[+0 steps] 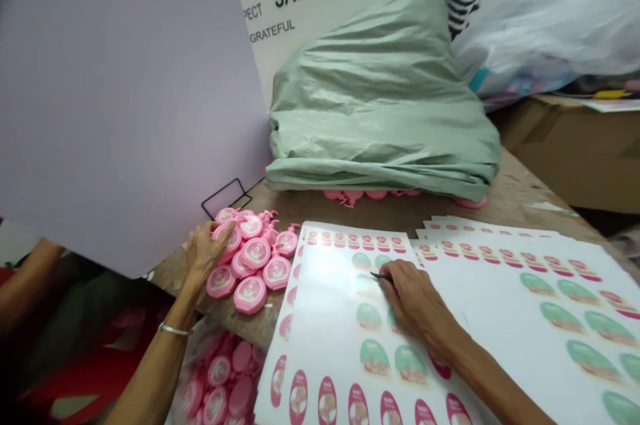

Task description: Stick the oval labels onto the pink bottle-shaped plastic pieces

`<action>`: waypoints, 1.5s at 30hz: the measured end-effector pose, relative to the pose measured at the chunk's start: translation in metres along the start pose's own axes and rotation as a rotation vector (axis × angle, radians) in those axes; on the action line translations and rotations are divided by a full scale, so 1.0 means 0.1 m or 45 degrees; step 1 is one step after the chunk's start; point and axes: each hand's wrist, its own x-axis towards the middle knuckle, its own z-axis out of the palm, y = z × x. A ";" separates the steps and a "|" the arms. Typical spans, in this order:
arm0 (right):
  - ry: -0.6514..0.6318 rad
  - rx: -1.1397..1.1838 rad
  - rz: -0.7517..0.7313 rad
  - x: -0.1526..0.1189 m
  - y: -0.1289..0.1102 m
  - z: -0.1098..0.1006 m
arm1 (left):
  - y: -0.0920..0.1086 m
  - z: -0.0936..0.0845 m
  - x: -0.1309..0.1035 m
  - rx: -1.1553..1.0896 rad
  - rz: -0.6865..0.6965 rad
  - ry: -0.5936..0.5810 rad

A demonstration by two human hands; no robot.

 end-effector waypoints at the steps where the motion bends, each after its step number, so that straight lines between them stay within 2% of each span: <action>1: -0.041 0.001 0.068 0.05 -0.02 -0.06 | 0.02 -0.01 -0.01 0.066 0.008 0.130; 3: -0.111 -0.033 0.233 0.23 -0.03 -0.19 | 0.11 -0.02 -0.11 0.131 0.093 0.337; 5: -0.171 -0.096 0.390 0.51 -0.01 -0.27 | 0.27 0.00 -0.33 0.088 0.275 0.408; 7: -0.231 -0.164 0.487 0.87 0.05 -0.27 | 0.47 0.10 -0.67 0.004 0.403 0.453; 8: -0.248 -0.186 0.516 1.07 0.08 -0.24 | 0.56 0.16 -0.87 -0.035 0.434 0.447; 10: -0.271 -0.229 0.585 1.45 0.13 -0.13 | 0.69 0.30 -1.26 -0.135 0.527 0.267; 11: -0.281 -0.254 0.623 1.61 0.13 -0.06 | 0.73 0.36 -1.42 -0.212 0.520 0.237; 13: -0.297 -0.309 0.688 1.85 0.06 0.10 | 0.69 0.38 -1.59 -0.256 0.507 0.237; 14: -0.305 -0.333 0.704 1.91 0.00 0.18 | 0.62 0.33 -1.59 -0.223 0.488 0.278; 16: -0.323 -0.361 0.680 1.92 -0.12 0.29 | 0.37 0.11 -1.49 -0.085 0.386 0.384; 18: -0.345 -0.374 0.616 1.83 -0.18 0.35 | 0.05 -0.21 -1.29 0.027 0.143 0.516; 20: -0.360 -0.402 0.563 1.72 -0.16 0.35 | -0.29 -0.50 -1.09 0.046 -0.013 0.629; 22: -0.381 -0.441 0.528 1.62 -0.09 0.32 | -0.59 -0.68 -0.91 0.058 -0.075 0.650; 24: -0.402 -0.500 0.534 1.53 -0.05 0.27 | -0.83 -0.74 -0.72 0.022 -0.115 0.566; 27: -0.265 -0.555 0.492 1.36 -0.20 0.20 | -1.09 -0.67 -0.39 -0.094 -0.158 0.316; 28: -0.180 -0.472 0.391 1.29 -0.31 0.20 | -1.16 -0.63 -0.26 -0.123 -0.151 0.223; 30: -0.046 -0.148 0.068 1.12 -0.63 0.23 | -1.28 -0.52 0.01 -0.181 -0.123 0.070; 31: -0.050 0.030 -0.084 1.03 -0.80 0.26 | -1.34 -0.45 0.15 -0.218 -0.118 0.009; 33: -0.121 0.140 -0.258 0.87 -1.14 0.34 | -1.44 -0.30 0.38 -0.286 -0.114 -0.074; 35: -0.158 0.120 -0.289 0.78 -1.37 0.41 | -1.49 -0.14 0.55 -0.342 -0.115 -0.125; 37: -0.153 0.112 -0.263 0.74 -1.49 0.45 | -1.50 0.00 0.66 -0.391 -0.118 -0.168; 40: -0.161 0.145 -0.231 0.74 -1.51 0.48 | -1.48 0.11 0.77 -0.452 -0.126 -0.236; 45: -0.253 0.157 -0.176 0.71 -1.46 0.60 | -1.47 0.12 0.88 -0.483 -0.121 -0.350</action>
